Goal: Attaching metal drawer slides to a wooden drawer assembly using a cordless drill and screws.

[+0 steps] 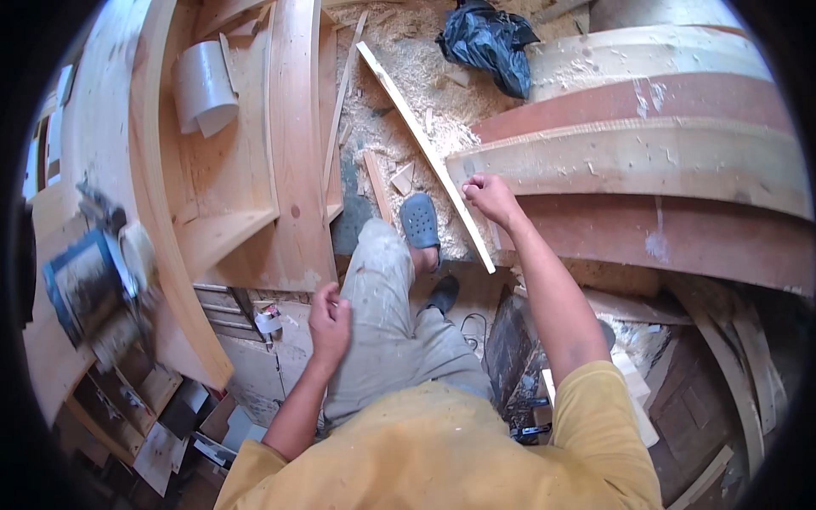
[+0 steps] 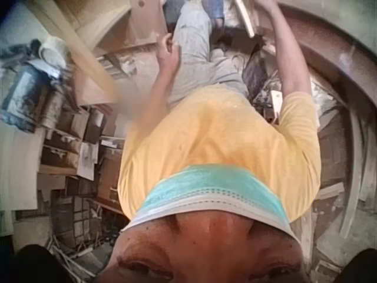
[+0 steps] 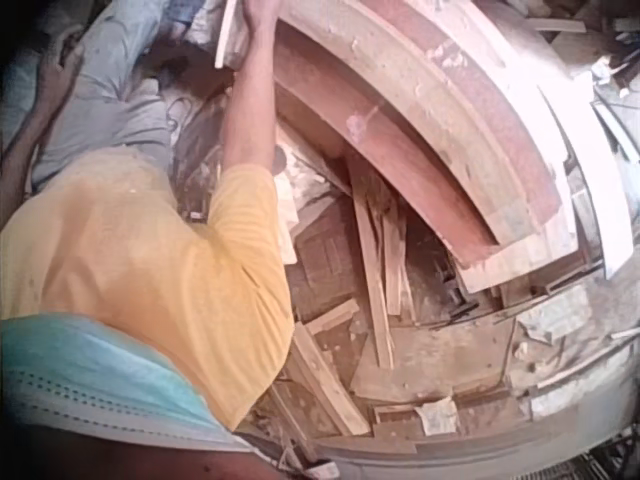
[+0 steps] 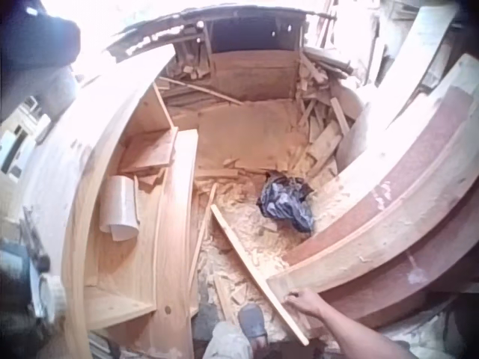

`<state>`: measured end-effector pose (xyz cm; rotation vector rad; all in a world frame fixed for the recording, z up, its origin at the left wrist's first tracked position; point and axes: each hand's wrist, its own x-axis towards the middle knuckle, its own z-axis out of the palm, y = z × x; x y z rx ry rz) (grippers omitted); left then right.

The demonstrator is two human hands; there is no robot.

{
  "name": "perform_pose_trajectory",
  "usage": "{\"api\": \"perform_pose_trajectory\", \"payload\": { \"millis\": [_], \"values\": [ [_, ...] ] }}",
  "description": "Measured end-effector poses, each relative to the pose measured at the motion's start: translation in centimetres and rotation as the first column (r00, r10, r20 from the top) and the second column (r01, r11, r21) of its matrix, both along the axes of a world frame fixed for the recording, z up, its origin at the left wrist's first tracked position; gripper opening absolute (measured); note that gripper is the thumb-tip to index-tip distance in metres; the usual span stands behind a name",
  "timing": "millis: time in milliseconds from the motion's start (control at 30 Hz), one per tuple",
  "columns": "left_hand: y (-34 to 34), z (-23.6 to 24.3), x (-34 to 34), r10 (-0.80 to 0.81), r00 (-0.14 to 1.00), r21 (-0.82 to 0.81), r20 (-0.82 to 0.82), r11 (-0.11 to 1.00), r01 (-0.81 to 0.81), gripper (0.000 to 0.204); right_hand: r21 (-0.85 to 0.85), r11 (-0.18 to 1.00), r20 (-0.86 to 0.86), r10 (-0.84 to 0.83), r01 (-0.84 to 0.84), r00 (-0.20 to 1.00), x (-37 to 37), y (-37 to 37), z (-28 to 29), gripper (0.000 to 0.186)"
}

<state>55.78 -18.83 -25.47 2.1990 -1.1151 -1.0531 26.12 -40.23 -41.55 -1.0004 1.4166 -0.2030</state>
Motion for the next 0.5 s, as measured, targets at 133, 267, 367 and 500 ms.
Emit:
{"api": "perform_pose_trajectory", "payload": {
  "millis": [133,267,367,500],
  "values": [
    [-3.7,-0.2,-0.6,-0.434,0.885,-0.047,0.17,0.893,0.447,0.041,-0.303,0.838,-0.242,0.393,-0.453,0.887,4.1,-5.9,-2.8,0.027],
    [-3.6,-2.7,0.3,-0.347,0.926,-0.025,0.149,0.935,0.354,0.046,-0.31,0.715,-0.307,0.549,-0.627,0.778,11.2,-9.1,-12.6,0.038],
    [0.0,-4.0,1.5,-0.309,0.927,-0.015,0.215,0.948,0.319,0.047,-0.446,0.584,-0.337,0.592,-0.678,0.732,16.3,-10.2,-20.6,0.032],
    [4.6,-3.9,1.8,-0.222,0.943,-0.003,0.249,0.973,0.23,0.042,-0.529,0.158,-0.73,0.417,-0.834,0.542,20.7,-12.1,-27.9,0.026]
  ]
}}
